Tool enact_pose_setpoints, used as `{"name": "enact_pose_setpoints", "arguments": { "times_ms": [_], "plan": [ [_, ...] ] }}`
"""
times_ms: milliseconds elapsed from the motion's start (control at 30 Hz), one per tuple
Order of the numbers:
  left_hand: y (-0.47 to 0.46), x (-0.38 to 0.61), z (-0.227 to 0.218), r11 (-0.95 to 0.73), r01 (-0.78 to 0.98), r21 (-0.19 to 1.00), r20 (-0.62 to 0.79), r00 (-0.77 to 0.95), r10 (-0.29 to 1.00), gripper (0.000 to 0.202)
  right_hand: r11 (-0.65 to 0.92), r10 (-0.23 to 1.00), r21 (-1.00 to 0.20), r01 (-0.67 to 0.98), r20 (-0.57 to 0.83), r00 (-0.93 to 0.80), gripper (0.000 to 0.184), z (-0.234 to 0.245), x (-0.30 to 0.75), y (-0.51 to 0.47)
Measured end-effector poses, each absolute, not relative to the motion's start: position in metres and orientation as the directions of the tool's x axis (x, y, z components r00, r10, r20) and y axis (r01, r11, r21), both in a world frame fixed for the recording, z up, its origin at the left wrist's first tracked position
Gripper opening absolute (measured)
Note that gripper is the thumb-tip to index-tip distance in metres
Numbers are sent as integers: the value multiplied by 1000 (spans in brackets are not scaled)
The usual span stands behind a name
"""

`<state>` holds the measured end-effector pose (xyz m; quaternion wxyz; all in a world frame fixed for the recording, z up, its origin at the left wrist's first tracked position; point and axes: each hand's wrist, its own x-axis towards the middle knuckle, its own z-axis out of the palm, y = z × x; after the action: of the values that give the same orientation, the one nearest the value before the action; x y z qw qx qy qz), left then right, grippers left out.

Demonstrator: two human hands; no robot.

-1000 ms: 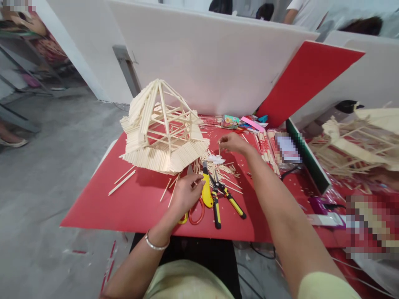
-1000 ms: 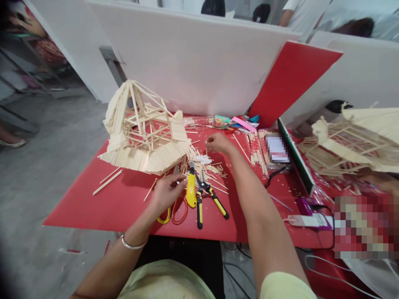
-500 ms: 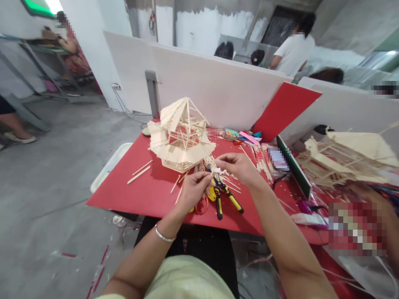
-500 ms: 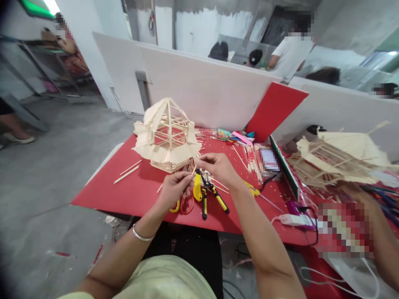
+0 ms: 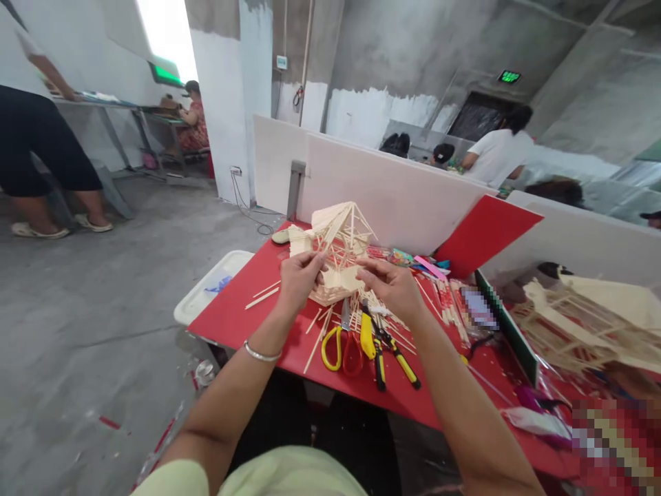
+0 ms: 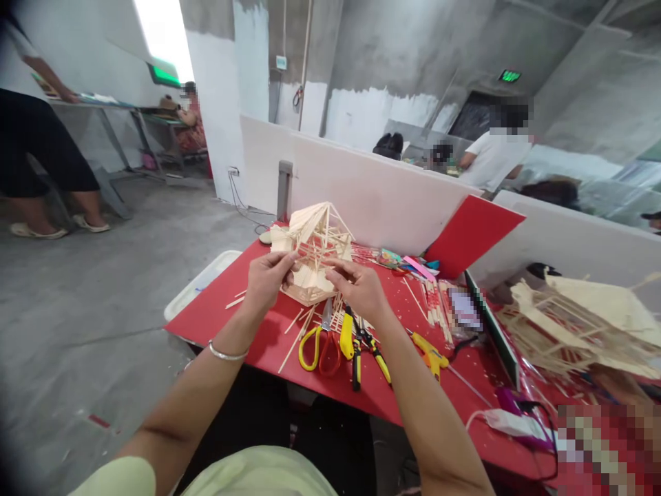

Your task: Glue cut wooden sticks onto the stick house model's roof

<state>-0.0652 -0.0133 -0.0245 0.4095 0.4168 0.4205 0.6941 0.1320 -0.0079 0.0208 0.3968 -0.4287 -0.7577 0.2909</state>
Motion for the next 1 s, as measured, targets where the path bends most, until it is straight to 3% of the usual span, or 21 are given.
{"name": "enact_pose_setpoints", "arguments": {
  "times_ms": [200,333,400,467,567,700,1000],
  "plan": [
    [-11,-83,-12,-378,0,926,356,-335,872,27,382,922,-772,508,284,-262,38,11,150,-8],
    [-44,-53,-35,-331,22,943,330,-175,928,24,321,944,-733,600,301,-137,40,-8,180,2],
    [-54,-32,-59,-280,66,958,284,-67,957,24,234,957,-616,752,284,-65,41,-23,199,15],
    [-55,-10,-85,-254,173,951,256,14,967,24,118,975,-405,907,220,-29,38,-42,218,32],
    [-45,16,-119,-240,410,880,227,82,970,24,26,996,-280,960,88,-1,29,-70,242,60],
    [-26,34,-136,-191,680,708,170,98,981,25,10,999,-244,970,-48,-23,24,-100,260,93],
    [1,57,-139,-66,877,476,74,35,997,29,54,983,-242,969,-155,-94,25,-131,259,153]
  ]
}}
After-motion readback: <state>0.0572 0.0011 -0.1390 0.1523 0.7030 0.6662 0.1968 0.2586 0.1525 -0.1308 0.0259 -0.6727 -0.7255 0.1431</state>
